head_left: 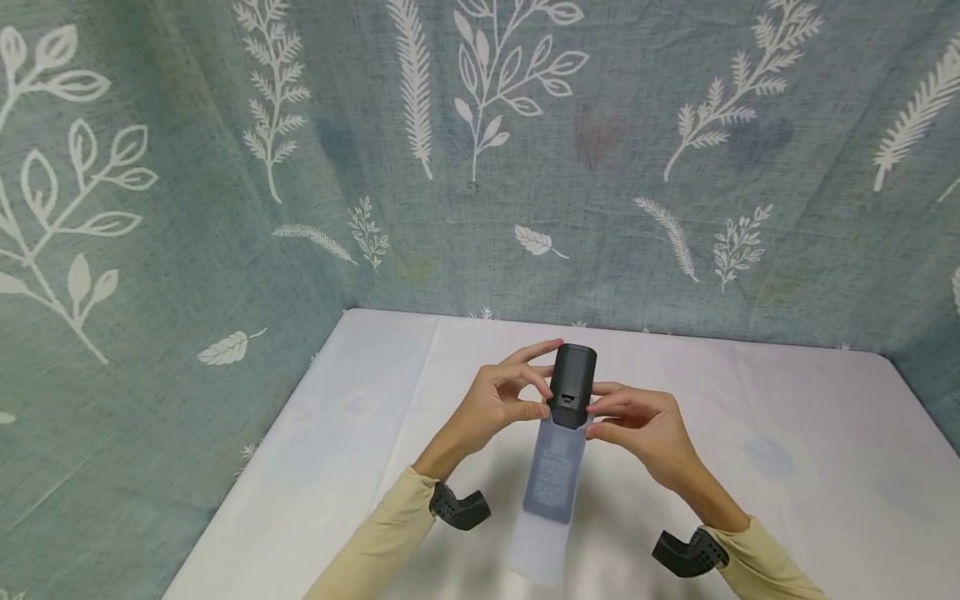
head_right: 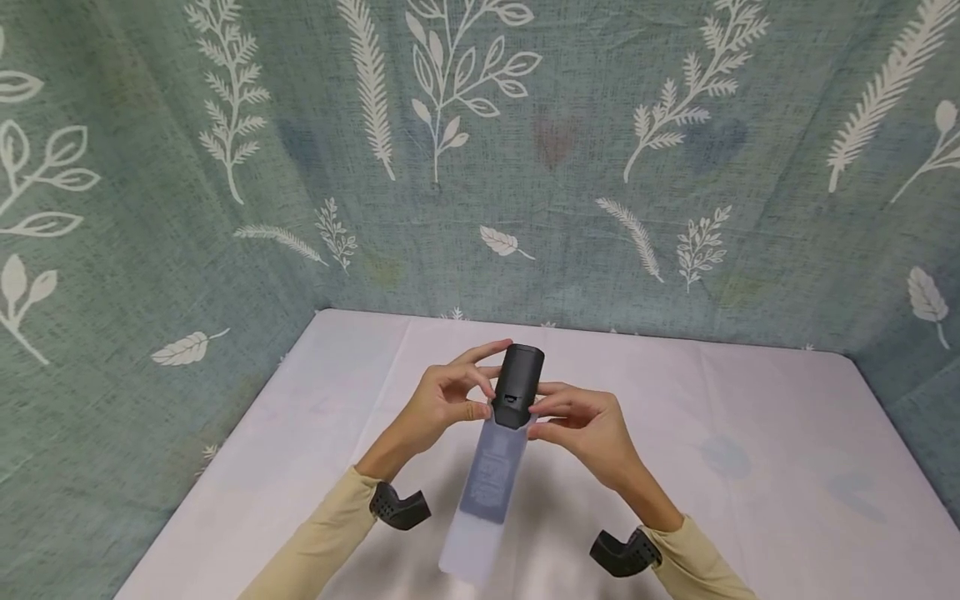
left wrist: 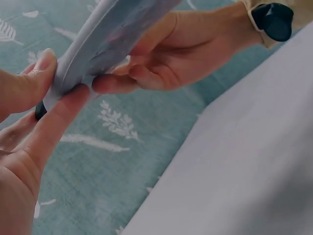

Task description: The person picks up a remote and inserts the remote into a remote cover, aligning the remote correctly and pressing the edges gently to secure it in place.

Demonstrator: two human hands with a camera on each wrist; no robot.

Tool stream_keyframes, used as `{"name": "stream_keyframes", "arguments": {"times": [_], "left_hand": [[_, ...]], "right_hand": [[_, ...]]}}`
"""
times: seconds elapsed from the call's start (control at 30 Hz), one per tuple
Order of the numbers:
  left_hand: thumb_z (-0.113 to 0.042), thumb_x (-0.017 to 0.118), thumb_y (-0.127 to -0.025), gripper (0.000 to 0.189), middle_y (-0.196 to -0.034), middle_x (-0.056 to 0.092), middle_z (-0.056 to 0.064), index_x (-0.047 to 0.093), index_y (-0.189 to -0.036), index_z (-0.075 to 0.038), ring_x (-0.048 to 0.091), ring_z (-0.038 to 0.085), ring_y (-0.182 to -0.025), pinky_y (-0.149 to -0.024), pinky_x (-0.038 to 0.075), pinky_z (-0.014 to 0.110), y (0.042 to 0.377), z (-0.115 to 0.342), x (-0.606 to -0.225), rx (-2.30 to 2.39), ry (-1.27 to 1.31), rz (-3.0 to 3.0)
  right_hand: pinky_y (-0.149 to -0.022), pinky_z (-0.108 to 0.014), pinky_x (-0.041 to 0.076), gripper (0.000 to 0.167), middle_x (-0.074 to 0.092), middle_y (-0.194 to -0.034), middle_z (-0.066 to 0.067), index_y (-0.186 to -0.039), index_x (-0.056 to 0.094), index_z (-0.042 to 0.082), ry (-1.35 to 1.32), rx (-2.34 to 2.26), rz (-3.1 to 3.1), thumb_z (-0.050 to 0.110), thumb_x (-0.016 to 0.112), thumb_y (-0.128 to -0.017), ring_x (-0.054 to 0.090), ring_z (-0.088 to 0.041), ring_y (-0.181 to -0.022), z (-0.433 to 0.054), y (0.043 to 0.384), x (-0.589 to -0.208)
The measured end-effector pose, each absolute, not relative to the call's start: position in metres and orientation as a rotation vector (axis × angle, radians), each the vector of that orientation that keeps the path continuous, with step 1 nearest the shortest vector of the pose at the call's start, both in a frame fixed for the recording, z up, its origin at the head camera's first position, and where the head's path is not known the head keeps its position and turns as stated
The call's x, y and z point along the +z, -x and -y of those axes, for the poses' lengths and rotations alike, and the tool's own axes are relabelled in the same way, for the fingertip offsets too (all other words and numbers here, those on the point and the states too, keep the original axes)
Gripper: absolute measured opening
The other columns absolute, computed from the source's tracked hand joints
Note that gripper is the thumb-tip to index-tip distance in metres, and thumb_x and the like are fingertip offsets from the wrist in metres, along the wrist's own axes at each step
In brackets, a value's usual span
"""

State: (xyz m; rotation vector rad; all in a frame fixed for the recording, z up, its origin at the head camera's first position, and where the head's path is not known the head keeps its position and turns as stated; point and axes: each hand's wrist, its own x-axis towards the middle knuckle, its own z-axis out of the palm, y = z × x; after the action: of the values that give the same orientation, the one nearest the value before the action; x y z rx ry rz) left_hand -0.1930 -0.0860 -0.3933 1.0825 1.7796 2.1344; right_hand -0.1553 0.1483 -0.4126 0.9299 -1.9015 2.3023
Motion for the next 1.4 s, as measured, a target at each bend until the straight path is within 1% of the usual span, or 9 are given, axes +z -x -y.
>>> {"name": "stream_keyframes", "arguments": {"times": [0.17,0.37,0.5,0.63,0.73,0.83,0.97,1.13,1.4], "left_hand": [[0.007,0.07,-0.079,0.024,-0.147,0.038,0.009,0.062,-0.101,0.014,0.046,0.03,-0.127,-0.097,0.045,0.043,0.192,0.085,-0.396,2.155,-1.015,-1.824],[0.007,0.071,-0.079,0.03,-0.147,0.038,0.01,0.06,-0.106,0.015,0.045,0.032,-0.128,-0.097,0.046,0.044,0.194,0.085,-0.398,2.19,-0.991,-1.786],[0.003,0.074,-0.079,0.034,-0.147,0.038,0.012,0.058,-0.106,0.016,0.046,0.034,-0.127,-0.099,0.043,0.045,0.195,0.085,-0.399,2.205,-1.014,-1.744],[0.001,0.074,-0.079,0.035,-0.146,0.038,0.012,0.059,-0.107,0.015,0.048,0.034,-0.125,-0.098,0.044,0.045,0.195,0.085,-0.398,2.193,-1.022,-1.743],[0.0,0.074,-0.08,0.036,-0.145,0.039,0.012,0.059,-0.109,0.015,0.048,0.035,-0.124,-0.096,0.046,0.046,0.195,0.086,-0.397,2.182,-1.017,-1.738],[0.0,0.074,-0.08,0.037,-0.145,0.04,0.012,0.058,-0.11,0.014,0.047,0.034,-0.125,-0.096,0.046,0.046,0.194,0.086,-0.397,2.171,-1.005,-1.73],[0.001,0.072,-0.08,0.037,-0.145,0.04,0.012,0.058,-0.111,0.013,0.045,0.033,-0.127,-0.097,0.045,0.044,0.192,0.086,-0.397,2.168,-0.988,-1.709],[0.001,0.072,-0.079,0.037,-0.145,0.039,0.013,0.057,-0.11,0.014,0.044,0.033,-0.128,-0.1,0.042,0.046,0.189,0.085,-0.394,2.175,-0.99,-1.677],[0.002,0.07,-0.081,0.037,-0.147,0.037,0.014,0.055,-0.109,0.019,0.041,0.033,-0.131,-0.1,0.043,0.043,0.186,0.082,-0.394,2.179,-0.988,-1.591]], "right_hand": [[-0.073,-0.04,0.056,0.028,0.057,-0.128,-0.012,-0.1,0.066,-0.013,-0.958,2.311,1.891,-0.017,0.071,-0.073,0.066,-0.025,-0.098,-0.147,0.155,-0.414],[-0.069,-0.043,0.057,0.035,0.049,-0.139,-0.013,-0.104,0.065,-0.016,-0.889,2.195,1.96,-0.013,0.075,-0.071,0.069,-0.024,-0.091,-0.143,0.151,-0.415],[-0.066,-0.043,0.057,0.027,0.049,-0.137,-0.019,-0.095,0.069,-0.014,-0.85,2.176,1.961,-0.013,0.075,-0.07,0.069,-0.024,-0.082,-0.142,0.149,-0.413],[-0.061,-0.04,0.058,0.014,0.041,-0.142,-0.023,-0.084,0.069,-0.003,-0.876,2.096,2.033,-0.011,0.074,-0.073,0.068,-0.023,-0.074,-0.141,0.148,-0.412],[-0.076,-0.032,0.057,0.018,0.032,-0.149,-0.016,-0.082,0.064,0.008,-0.906,1.95,2.15,-0.006,0.073,-0.077,0.064,-0.019,-0.097,-0.139,0.147,-0.41],[-0.098,-0.028,0.044,0.024,0.023,-0.154,-0.009,-0.08,0.06,0.015,-0.945,1.771,2.215,-0.005,0.073,-0.078,0.042,-0.022,-0.129,-0.138,0.146,-0.407],[-0.108,-0.029,0.032,0.031,0.016,-0.156,-0.012,-0.079,0.057,0.016,-1.007,1.632,2.196,-0.009,0.074,-0.075,0.02,-0.03,-0.141,-0.137,0.147,-0.404],[-0.106,-0.029,0.036,0.033,0.026,-0.15,-0.019,-0.079,0.057,0.014,-1.007,1.589,2.135,-0.013,0.075,-0.07,0.029,-0.034,-0.136,-0.137,0.147,-0.402],[-0.098,-0.025,0.043,0.034,0.037,-0.141,-0.016,-0.078,0.058,0.015,-0.941,1.538,2.115,-0.011,0.076,-0.069,0.045,-0.026,-0.12,-0.14,0.148,-0.402]]}}
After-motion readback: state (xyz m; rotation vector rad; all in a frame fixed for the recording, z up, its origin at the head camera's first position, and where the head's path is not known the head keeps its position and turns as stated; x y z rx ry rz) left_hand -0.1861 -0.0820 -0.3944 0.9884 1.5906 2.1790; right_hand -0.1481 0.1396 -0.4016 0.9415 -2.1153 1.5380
